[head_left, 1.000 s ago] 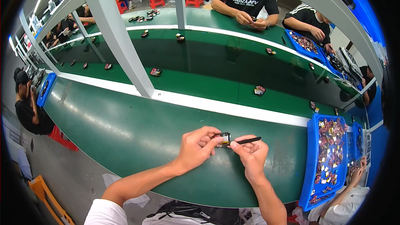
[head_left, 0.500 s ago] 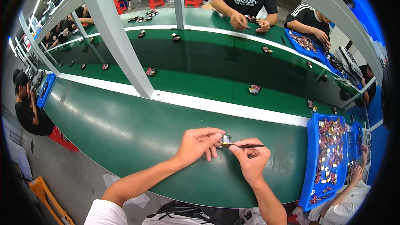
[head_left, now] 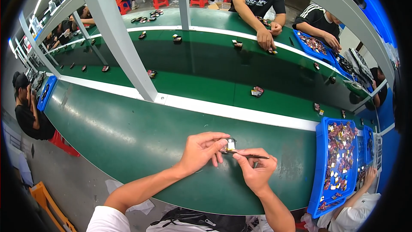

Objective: Manually assembling small electronic components on a factory production line using tweezers.

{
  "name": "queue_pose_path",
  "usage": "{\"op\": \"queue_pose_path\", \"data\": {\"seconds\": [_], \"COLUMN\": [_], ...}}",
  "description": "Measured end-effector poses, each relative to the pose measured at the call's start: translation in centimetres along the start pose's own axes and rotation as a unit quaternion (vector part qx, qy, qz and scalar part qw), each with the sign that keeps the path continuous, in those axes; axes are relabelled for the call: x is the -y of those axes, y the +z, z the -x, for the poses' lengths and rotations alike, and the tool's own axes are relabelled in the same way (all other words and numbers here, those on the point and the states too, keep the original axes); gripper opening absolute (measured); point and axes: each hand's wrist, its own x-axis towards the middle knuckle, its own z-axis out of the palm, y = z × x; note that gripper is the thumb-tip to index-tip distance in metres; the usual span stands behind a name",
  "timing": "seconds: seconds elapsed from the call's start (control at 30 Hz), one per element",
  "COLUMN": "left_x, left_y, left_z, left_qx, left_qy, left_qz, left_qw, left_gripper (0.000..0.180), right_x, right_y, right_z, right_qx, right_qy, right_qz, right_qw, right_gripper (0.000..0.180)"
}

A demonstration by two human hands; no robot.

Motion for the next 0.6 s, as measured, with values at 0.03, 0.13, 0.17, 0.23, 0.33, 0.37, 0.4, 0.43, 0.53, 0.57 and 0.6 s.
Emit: {"op": "queue_pose_path", "data": {"seconds": [0.03, 0.13, 0.17, 0.23, 0.33, 0.37, 0.4, 0.43, 0.53, 0.57, 0.6], "left_x": [-0.1, -0.5, -0.6, -0.6, -0.4, -0.2, -0.1, 0.0, 0.1, 0.0, 0.1], "left_y": [0.1, 0.5, 0.7, 0.8, 0.7, 0.7, 0.6, 0.5, 0.5, 0.6, 0.6], "left_z": [0.0, 0.1, 0.1, 0.1, 0.0, 0.0, 0.0, -0.1, -0.1, -0.1, -0.1], "left_qx": [0.0, -0.006, -0.01, -0.013, -0.011, -0.01, -0.009, -0.009, -0.01, -0.009, -0.007], "left_qy": [0.0, 0.005, 0.009, 0.012, 0.015, 0.01, 0.004, 0.004, 0.003, -0.002, -0.008], "left_qz": [0.0, -0.011, -0.017, -0.023, -0.018, -0.008, 0.002, 0.002, -0.011, -0.012, -0.014], "left_qw": [1.0, 1.0, 1.0, 1.0, 1.0, 1.0, 1.0, 1.0, 1.0, 1.0, 1.0], "left_gripper": [0.03, 0.03, 0.029, 0.029, 0.028, 0.027, 0.026, 0.026, 0.022, 0.022, 0.023], "right_x": [-0.1, -0.2, -0.2, -0.2, -0.3, -0.2, -0.1, 0.0, -0.1, 0.0, 0.1], "right_y": [0.0, -0.2, -0.2, -0.4, -0.6, -0.6, -0.5, -0.5, -0.9, -1.0, -1.1], "right_z": [0.0, 0.1, 0.1, 0.1, 0.1, 0.1, 0.0, 0.0, 0.0, 0.0, -0.1], "right_qx": [-0.003, -0.008, -0.009, -0.011, -0.005, -0.005, -0.002, 0.0, 0.022, 0.022, 0.028], "right_qy": [0.006, 0.032, 0.033, 0.038, 0.042, 0.042, 0.041, 0.041, 0.023, 0.023, 0.033], "right_qz": [0.0, -0.021, -0.021, -0.029, -0.031, -0.031, -0.028, -0.025, 0.002, 0.001, 0.007], "right_qw": [1.0, 0.999, 0.999, 0.999, 0.999, 0.999, 0.999, 0.999, 0.999, 0.999, 0.999], "right_gripper": [0.011, 0.011, 0.011, 0.011, 0.011, 0.011, 0.011, 0.012, 0.013, 0.013, 0.014]}}
